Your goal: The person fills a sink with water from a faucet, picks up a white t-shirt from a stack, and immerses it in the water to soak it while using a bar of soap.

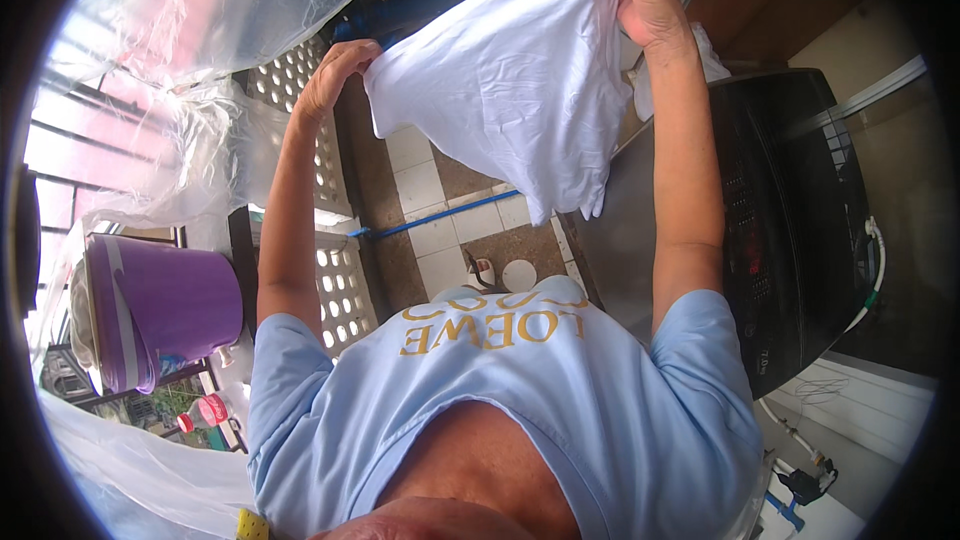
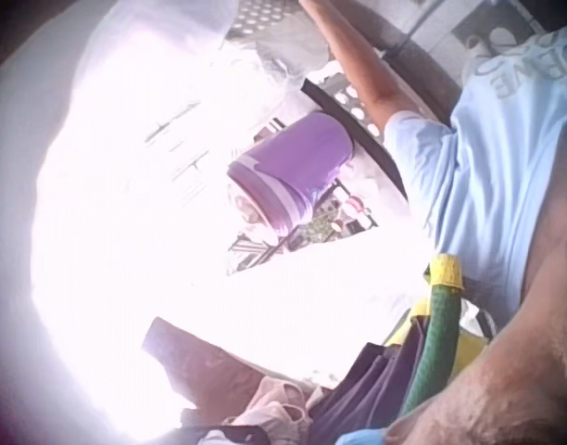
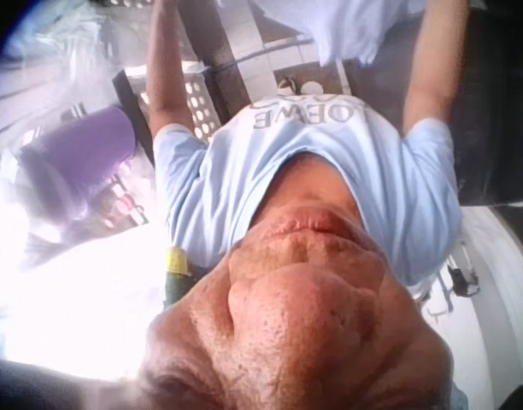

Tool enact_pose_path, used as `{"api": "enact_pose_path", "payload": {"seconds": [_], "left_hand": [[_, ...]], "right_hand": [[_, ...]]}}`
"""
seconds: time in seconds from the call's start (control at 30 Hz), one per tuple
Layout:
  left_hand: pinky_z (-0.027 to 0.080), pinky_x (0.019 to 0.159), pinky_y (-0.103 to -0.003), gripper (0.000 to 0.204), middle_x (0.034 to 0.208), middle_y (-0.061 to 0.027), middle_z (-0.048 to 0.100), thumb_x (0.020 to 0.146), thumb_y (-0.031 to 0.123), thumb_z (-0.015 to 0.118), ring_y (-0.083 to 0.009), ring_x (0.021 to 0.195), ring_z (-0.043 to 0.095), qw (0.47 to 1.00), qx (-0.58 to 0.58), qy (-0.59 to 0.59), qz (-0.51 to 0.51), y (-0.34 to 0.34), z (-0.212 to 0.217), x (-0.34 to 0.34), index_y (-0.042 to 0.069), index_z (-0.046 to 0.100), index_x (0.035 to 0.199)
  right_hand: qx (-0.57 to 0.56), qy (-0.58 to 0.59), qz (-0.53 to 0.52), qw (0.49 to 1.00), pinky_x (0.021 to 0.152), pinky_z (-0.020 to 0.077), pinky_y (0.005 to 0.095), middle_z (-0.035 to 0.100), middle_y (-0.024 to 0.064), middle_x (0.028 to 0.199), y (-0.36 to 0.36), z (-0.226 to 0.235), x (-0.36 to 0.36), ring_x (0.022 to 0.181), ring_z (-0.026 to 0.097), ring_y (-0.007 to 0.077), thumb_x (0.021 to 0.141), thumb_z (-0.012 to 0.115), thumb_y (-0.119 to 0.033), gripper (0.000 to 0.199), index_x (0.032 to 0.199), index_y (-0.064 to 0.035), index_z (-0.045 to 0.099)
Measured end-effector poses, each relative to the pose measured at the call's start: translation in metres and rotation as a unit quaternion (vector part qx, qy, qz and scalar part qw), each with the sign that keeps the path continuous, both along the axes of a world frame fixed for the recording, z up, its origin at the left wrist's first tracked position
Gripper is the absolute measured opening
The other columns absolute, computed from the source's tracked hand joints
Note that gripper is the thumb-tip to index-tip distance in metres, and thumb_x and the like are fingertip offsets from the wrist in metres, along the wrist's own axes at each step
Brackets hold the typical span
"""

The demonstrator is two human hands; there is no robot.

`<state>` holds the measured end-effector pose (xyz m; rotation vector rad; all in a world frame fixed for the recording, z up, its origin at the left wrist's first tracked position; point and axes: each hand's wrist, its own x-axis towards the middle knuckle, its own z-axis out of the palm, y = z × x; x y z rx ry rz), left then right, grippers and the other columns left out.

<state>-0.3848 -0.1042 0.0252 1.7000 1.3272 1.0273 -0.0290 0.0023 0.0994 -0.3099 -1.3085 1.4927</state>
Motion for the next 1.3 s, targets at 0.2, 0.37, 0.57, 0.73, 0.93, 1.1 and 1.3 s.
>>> {"api": "enact_pose_path", "payload": {"seconds": [0.2,0.37,0.57,0.73,0.93,1.1,1.3], "left_hand": [[0.038,0.07,-0.023,0.025,0.068,0.0057,0.05,0.089,0.026,0.055,-0.0057,0.07,0.046,0.995,0.008,0.088,-0.051,0.099,0.027,-0.017,0.006,0.058,0.075],[0.045,0.069,-0.024,0.022,0.073,0.0024,0.061,0.089,0.025,0.056,-0.0077,0.069,0.056,0.984,0.082,0.116,-0.105,0.186,0.044,-0.017,0.007,0.064,0.08],[0.048,0.067,-0.024,0.015,0.076,0.0007,0.064,0.087,0.021,0.06,-0.0081,0.068,0.06,0.976,0.088,0.132,-0.146,0.276,0.072,0.004,0.007,0.066,0.087],[0.047,0.069,-0.023,0.015,0.079,-0.0007,0.065,0.085,0.02,0.063,-0.0081,0.072,0.06,0.971,0.126,0.152,-0.135,0.352,0.083,0.027,0.007,0.066,0.089],[0.048,0.073,-0.028,0.023,0.083,-0.0024,0.065,0.087,0.027,0.067,-0.0113,0.077,0.059,0.965,0.254,0.031,-0.054,0.437,0.046,0.046,0.007,0.067,0.098],[0.044,0.071,-0.026,0.033,0.082,-0.0049,0.063,0.092,0.036,0.06,-0.0107,0.079,0.056,0.967,0.21,-0.123,-0.072,0.393,0.041,0.148,0.003,0.067,0.093],[0.047,0.068,-0.03,0.063,0.085,-0.0096,0.063,0.093,0.057,0.042,-0.0162,0.079,0.06,0.977,0.103,-0.087,-0.166,0.383,0.029,0.186,-0.001,0.063,0.1]], "right_hand": [[0.044,-0.244,-0.022,0.968,0.081,0.0462,0.026,0.056,0.0025,0.103,0.062,0.029,0.03,0.089,0.057,0.0102,0.081,0.06,-0.006,0.041,0.121,-0.0069,0.049],[0.037,-0.422,-0.035,0.905,0.09,0.0436,0.0225,0.059,-0.0006,0.106,0.144,0.031,0.072,0.096,0.056,0.0067,0.081,0.066,-0.016,0.042,0.12,-0.0059,0.056],[0.064,-0.45,-0.036,0.89,0.078,0.0454,0.0178,0.059,-0.0015,0.1,0.192,0.037,0.086,0.087,0.055,0.004,0.083,0.064,-0.021,0.042,0.119,-0.0027,0.055],[0.014,-0.555,0.076,0.828,0.058,0.0421,0.0161,0.059,-0.0034,0.085,0.234,0.034,0.103,0.069,0.052,0.0012,0.084,0.065,-0.027,0.042,0.117,-0.0009,0.056],[-0.021,-0.286,0.144,0.947,0.078,0.0462,0.022,0.059,-0.0044,0.094,0.249,0.027,0.07,0.087,0.055,0.0038,0.089,0.061,-0.03,0.039,0.117,-0.0041,0.054],[-0.006,-0.171,0.014,0.985,0.089,0.0448,0.0275,0.059,-0.0008,0.109,0.26,0.012,0.055,0.101,0.056,0.0079,0.094,0.054,-0.022,0.028,0.116,-0.0069,0.052],[-0.028,-0.187,-0.032,0.981,0.094,0.0413,0.0298,0.054,0.0007,0.117,0.265,0.013,0.036,0.106,0.052,0.01,0.096,0.049,-0.028,0.036,0.125,-0.0078,0.046]]}}
